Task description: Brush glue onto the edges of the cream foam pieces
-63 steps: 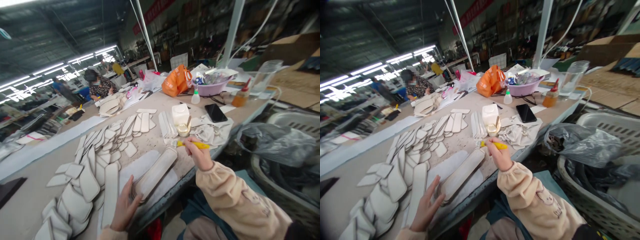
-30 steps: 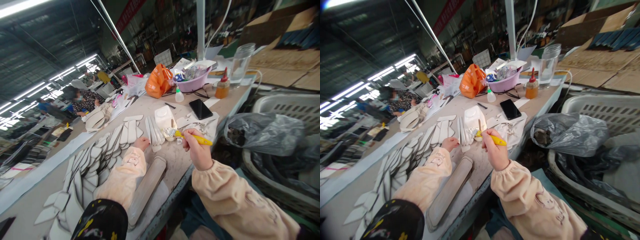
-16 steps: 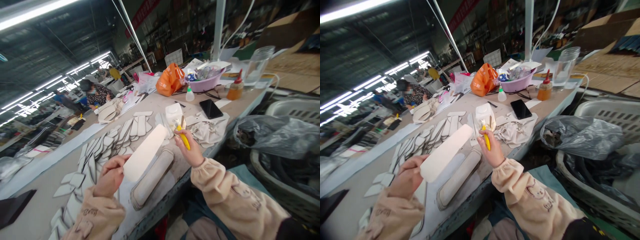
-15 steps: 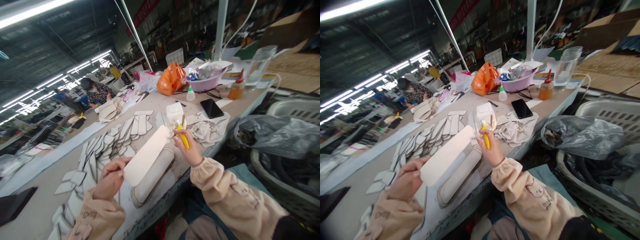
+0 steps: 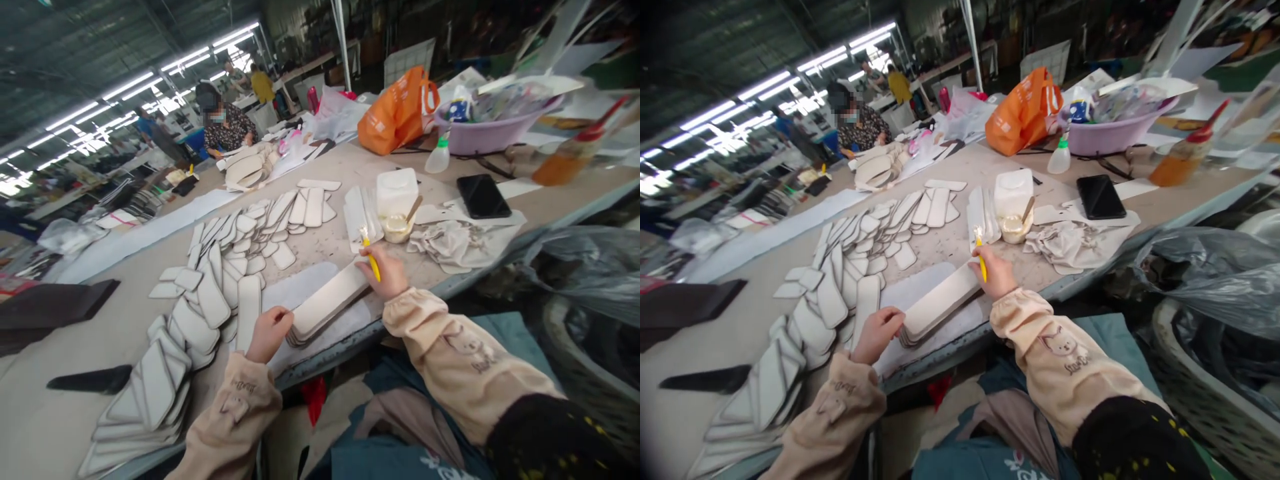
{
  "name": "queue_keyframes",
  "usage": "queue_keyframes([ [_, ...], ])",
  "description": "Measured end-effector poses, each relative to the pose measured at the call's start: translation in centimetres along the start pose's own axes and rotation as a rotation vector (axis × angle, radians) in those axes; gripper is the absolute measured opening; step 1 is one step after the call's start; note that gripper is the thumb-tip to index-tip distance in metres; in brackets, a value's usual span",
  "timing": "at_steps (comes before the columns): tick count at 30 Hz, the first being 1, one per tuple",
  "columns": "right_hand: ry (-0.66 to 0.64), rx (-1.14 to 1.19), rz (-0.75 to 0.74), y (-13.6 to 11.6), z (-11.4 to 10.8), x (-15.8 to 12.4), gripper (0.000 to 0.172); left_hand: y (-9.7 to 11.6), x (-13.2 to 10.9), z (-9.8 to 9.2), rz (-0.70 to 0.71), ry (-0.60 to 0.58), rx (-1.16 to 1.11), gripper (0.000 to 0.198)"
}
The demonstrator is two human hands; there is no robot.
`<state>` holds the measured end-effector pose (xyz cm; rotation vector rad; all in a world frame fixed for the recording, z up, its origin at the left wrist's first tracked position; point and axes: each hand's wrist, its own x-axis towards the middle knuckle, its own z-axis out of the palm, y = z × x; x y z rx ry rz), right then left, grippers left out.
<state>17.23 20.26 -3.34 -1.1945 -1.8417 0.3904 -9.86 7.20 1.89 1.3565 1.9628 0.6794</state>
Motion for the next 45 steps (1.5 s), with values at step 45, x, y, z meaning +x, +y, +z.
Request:
queue_keyframes([
  [45,-0.180,-0.225,-0.053,0.8,1.9,-0.8,0.027,-5.0,-2.9,2.4,-0.112,0.141,-0.189,0.040],
])
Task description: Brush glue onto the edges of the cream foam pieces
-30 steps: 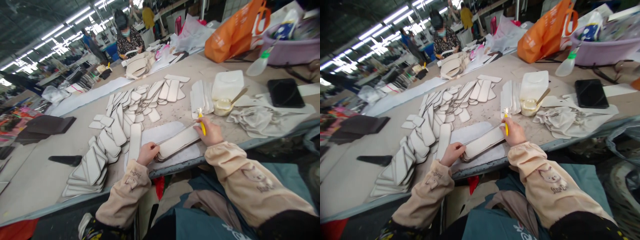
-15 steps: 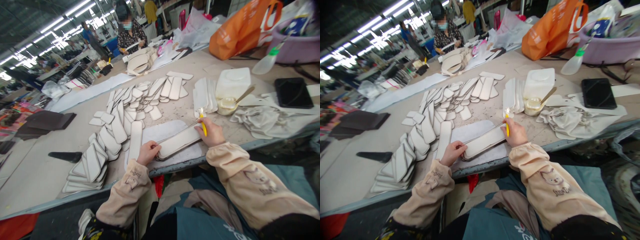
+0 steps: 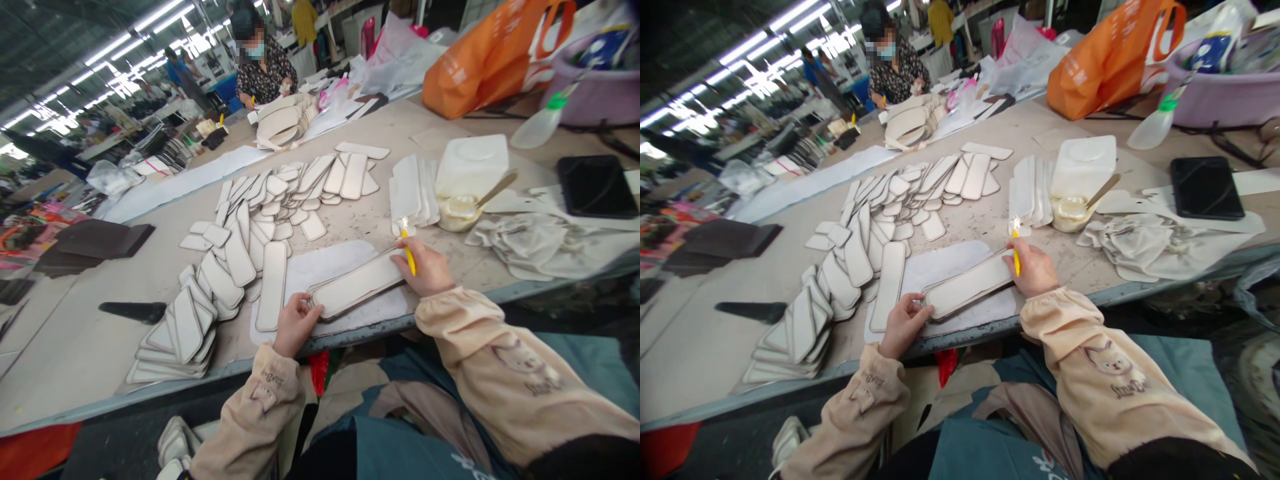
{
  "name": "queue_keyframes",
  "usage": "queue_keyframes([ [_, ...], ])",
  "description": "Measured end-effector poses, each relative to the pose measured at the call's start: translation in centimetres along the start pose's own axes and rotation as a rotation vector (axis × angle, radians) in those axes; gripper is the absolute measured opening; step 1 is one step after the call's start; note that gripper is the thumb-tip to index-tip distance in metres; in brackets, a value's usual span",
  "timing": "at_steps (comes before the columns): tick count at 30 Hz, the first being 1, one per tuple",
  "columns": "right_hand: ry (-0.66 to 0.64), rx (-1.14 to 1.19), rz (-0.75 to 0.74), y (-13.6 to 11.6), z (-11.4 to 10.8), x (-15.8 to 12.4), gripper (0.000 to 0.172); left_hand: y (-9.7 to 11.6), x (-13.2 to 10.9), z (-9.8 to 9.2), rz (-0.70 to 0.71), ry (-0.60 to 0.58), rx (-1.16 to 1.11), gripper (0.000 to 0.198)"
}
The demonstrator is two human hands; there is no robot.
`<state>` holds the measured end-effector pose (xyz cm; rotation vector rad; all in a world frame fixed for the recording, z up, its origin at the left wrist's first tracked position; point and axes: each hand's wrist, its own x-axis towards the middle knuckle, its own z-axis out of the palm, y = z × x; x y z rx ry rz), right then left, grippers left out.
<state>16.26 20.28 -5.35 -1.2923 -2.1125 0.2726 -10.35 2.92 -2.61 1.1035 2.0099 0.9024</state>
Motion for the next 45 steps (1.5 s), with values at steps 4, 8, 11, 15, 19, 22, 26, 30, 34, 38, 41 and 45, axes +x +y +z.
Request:
queue_keyframes([
  [4,0.011,0.005,-0.010,0.0,0.1,-0.1,0.026,-0.2,-0.1,0.6,0.032,0.044,0.101,0.037],
  [8,0.012,0.010,-0.022,-0.1,0.2,-0.1,0.025,-0.3,-0.1,0.7,0.033,0.047,0.112,0.035],
  [11,0.005,-0.003,-0.033,-0.1,0.2,-0.2,0.026,-0.1,-0.3,0.7,0.002,0.052,0.079,0.034],
  [15,0.000,-0.001,-0.042,-0.2,0.1,-0.2,0.027,0.1,-0.4,0.7,-0.038,0.054,0.053,0.035],
  [19,-0.011,-0.018,-0.016,-0.1,0.2,-0.2,0.028,0.2,-0.3,0.5,-0.023,0.050,0.066,0.040],
  [22,0.010,-0.047,0.004,-0.2,0.0,0.0,0.028,0.2,-0.2,0.5,0.002,0.011,0.076,0.047],
  [26,0.046,0.012,-0.128,-1.6,-0.5,-0.2,0.018,0.5,-0.1,0.4,0.003,0.002,0.087,0.058],
  [30,-0.053,0.210,-0.368,-5.1,0.6,-1.8,0.013,0.6,0.2,0.3,-0.021,0.002,0.069,0.073],
  [34,-0.194,0.297,-0.515,-7.4,2.6,-3.6,0.018,0.4,0.4,0.3,-0.040,-0.018,0.066,0.079],
  [38,-0.176,0.293,-0.460,-5.5,2.4,-3.3,0.025,0.4,0.4,0.3,-0.051,-0.015,0.084,0.080],
  [41,-0.126,0.230,-0.329,-2.9,1.2,-2.4,0.022,0.7,0.4,0.2,-0.051,-0.010,0.094,0.081],
  [45,-0.026,0.107,-0.115,-0.6,-0.3,-1.8,0.016,1.1,0.3,0.2,-0.030,-0.008,0.112,0.079],
])
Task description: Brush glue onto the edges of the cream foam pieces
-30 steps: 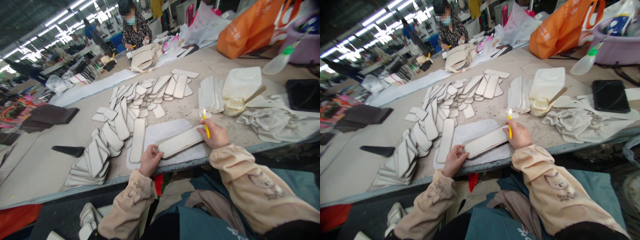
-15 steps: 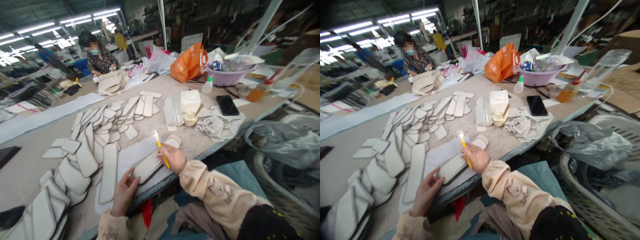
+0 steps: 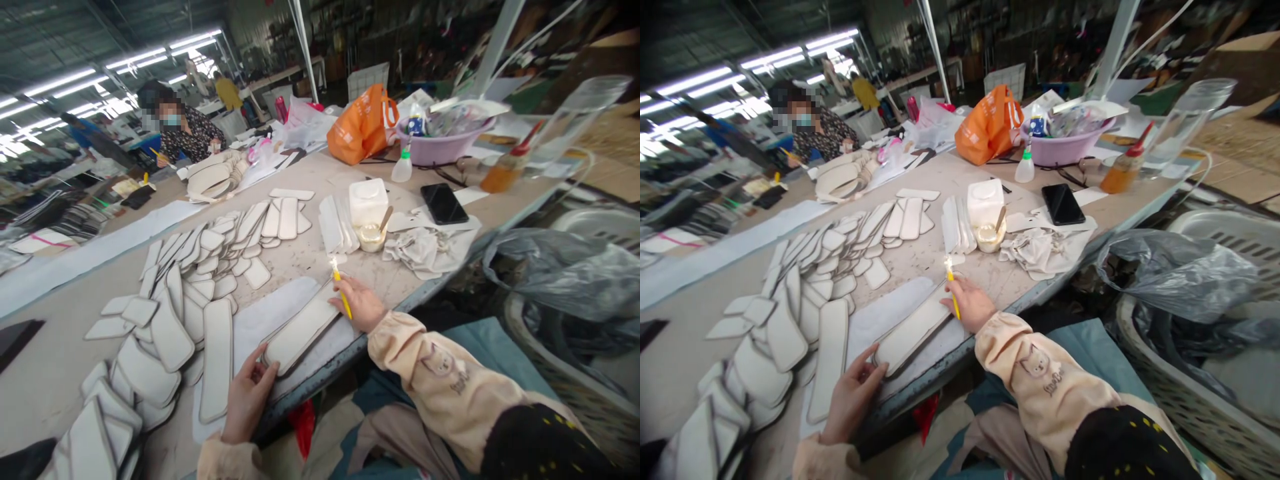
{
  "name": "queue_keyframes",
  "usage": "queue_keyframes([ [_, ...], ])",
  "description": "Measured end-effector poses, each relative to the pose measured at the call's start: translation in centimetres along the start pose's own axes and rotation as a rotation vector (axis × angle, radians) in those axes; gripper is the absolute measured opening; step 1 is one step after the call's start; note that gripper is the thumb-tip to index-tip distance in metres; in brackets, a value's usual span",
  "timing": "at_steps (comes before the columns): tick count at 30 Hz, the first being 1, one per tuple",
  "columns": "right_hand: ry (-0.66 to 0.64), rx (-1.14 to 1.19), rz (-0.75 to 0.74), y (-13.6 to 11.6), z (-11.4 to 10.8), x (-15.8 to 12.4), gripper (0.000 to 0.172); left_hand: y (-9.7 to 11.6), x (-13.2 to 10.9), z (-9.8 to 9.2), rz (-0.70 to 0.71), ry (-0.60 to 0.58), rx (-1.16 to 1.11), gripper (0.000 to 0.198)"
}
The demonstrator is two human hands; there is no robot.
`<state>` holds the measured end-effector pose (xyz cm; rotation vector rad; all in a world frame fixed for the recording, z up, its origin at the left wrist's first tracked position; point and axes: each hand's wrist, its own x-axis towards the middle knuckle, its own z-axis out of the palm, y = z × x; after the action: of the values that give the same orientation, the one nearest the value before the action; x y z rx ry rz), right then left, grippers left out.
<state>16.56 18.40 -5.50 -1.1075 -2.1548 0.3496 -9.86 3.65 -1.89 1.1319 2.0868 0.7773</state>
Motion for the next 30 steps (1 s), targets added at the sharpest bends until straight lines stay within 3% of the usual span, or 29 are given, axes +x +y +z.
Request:
queue_keyframes([
  [4,0.064,-0.085,0.138,0.2,-1.1,-0.1,0.017,0.2,-0.1,0.1,0.035,0.028,0.012,0.077],
  [10,-0.029,-0.226,0.264,-0.6,-1.9,0.2,0.022,-0.6,-0.2,0.4,0.048,0.035,0.038,0.072],
  [18,-0.072,-0.215,0.287,-1.0,-1.9,0.6,0.025,-0.7,-0.2,0.4,0.088,0.003,0.111,0.067],
  [22,0.021,-0.005,0.315,-0.4,-1.5,0.6,0.029,-0.5,0.0,-0.1,0.113,-0.026,0.190,0.065],
  [26,0.161,0.386,0.329,-0.8,-1.8,0.8,0.034,0.2,0.6,-1.6,0.190,-0.052,0.289,0.061],
  [30,0.250,0.744,0.203,-2.8,-3.4,1.7,0.037,3.5,1.3,-3.0,0.416,0.033,0.226,0.052],
])
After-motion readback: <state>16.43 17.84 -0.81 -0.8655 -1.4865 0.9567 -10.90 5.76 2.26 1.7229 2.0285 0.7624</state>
